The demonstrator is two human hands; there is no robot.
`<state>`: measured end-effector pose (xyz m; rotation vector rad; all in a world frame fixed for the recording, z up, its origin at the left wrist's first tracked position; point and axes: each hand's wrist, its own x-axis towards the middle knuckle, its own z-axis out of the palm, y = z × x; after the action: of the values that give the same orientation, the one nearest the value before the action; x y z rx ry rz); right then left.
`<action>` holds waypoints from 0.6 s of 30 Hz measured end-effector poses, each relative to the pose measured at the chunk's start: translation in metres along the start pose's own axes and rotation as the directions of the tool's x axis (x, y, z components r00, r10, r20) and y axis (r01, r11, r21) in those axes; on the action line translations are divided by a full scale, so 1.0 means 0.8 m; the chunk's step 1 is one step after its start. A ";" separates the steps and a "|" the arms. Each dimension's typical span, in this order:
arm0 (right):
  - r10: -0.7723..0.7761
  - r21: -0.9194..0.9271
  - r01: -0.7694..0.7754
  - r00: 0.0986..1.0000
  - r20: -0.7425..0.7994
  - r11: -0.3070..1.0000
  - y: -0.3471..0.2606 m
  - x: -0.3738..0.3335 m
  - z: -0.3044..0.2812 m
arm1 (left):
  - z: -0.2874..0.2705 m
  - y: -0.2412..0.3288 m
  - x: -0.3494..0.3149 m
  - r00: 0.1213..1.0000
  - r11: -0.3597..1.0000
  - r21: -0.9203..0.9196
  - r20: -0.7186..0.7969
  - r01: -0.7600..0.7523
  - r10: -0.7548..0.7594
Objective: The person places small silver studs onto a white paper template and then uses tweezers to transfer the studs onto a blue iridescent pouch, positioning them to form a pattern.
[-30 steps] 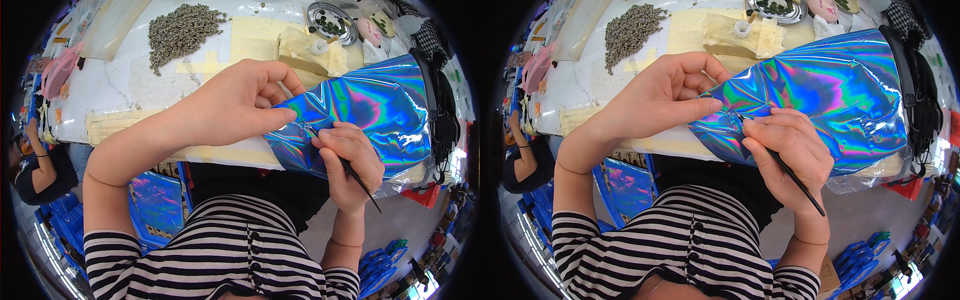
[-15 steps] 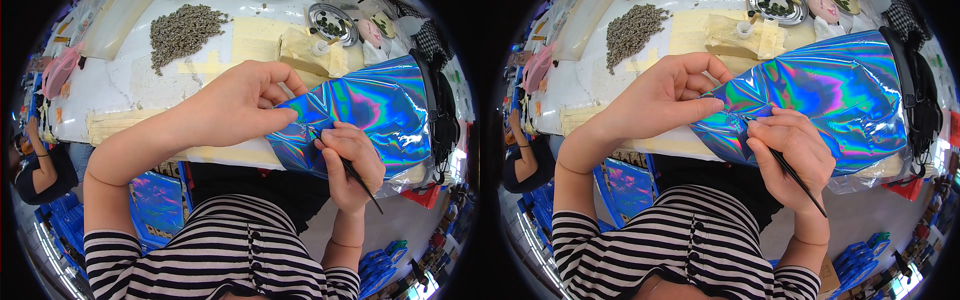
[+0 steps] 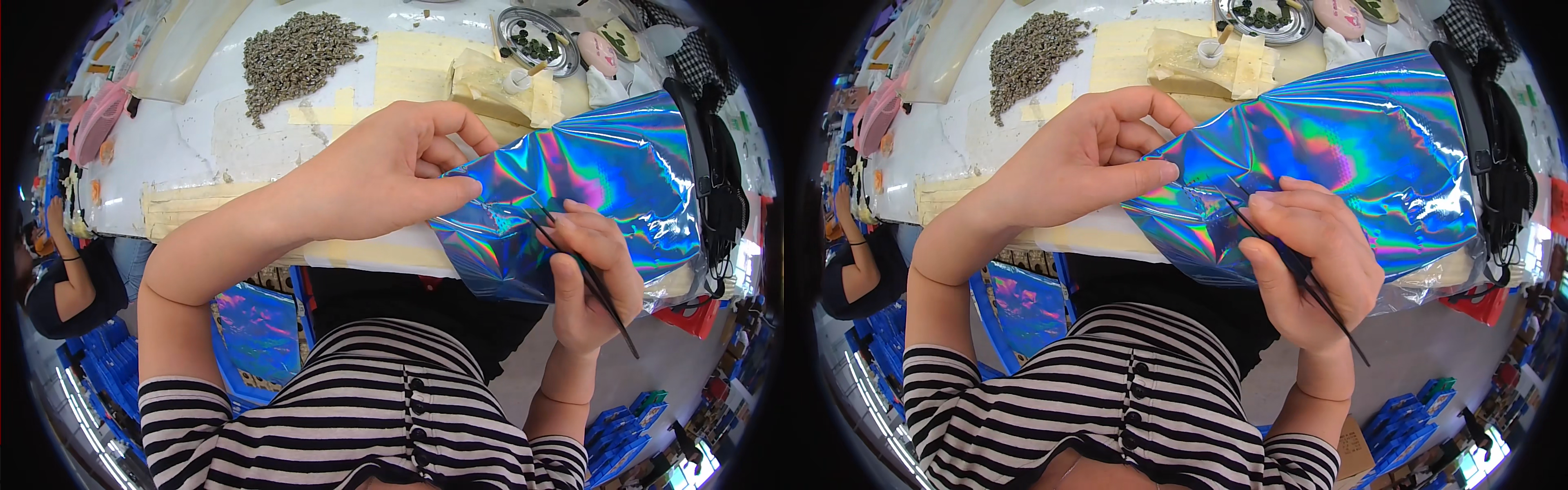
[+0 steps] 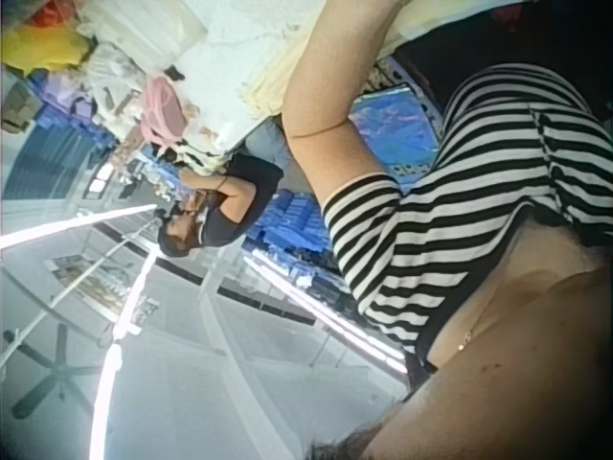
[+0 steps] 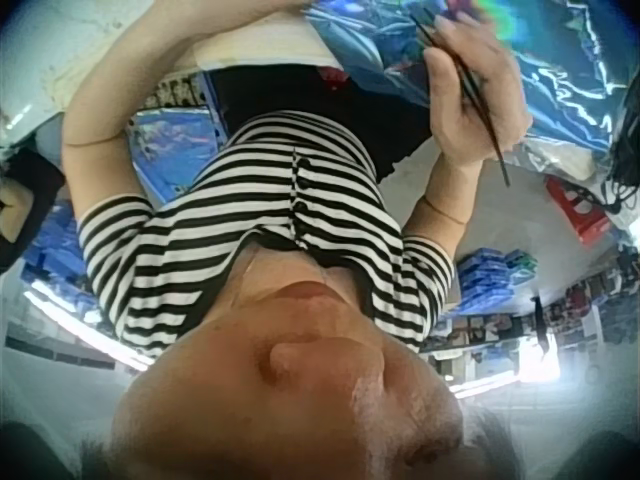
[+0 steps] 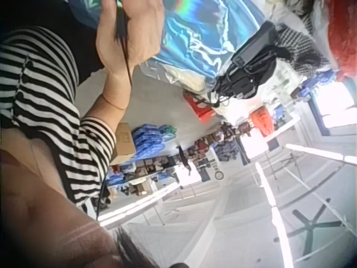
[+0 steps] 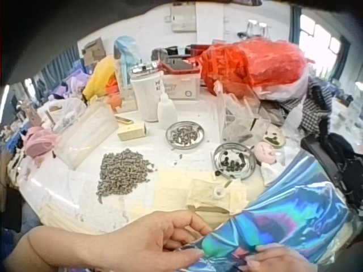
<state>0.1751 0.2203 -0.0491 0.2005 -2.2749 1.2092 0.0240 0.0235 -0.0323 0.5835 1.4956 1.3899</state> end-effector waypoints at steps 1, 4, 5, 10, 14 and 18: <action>0.000 -0.010 -0.001 1.000 -0.028 1.000 0.000 0.000 -0.003 | 0.000 0.001 0.000 1.000 1.000 -0.001 -0.003 0.003 -0.003; 0.015 -0.073 -0.020 0.997 -0.079 0.997 -0.003 0.004 -0.017 | 0.001 0.004 -0.003 1.000 1.000 0.009 -0.008 0.003 -0.003; 0.009 -0.174 -0.026 0.995 -0.096 0.984 -0.002 0.006 -0.025 | 0.001 0.004 -0.005 1.000 1.000 0.007 -0.004 -0.021 0.021; 0.144 -0.494 -0.236 0.965 -0.217 0.837 0.006 0.052 -0.082 | 0.015 0.019 -0.009 0.981 0.981 0.032 0.040 -0.193 0.192; 0.050 -0.639 -0.119 0.991 -0.125 0.760 0.060 0.099 -0.138 | 0.024 0.029 -0.018 0.971 0.969 0.070 0.039 -0.237 0.234; 0.241 -0.741 -0.240 0.964 -0.109 0.627 0.084 0.103 -0.170 | 0.036 0.038 -0.029 0.979 0.967 0.153 0.020 -0.203 0.203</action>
<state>0.1353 0.3788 0.0068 -0.4385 -2.6522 0.2619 0.0509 0.0244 0.0076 0.8570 1.5846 1.4332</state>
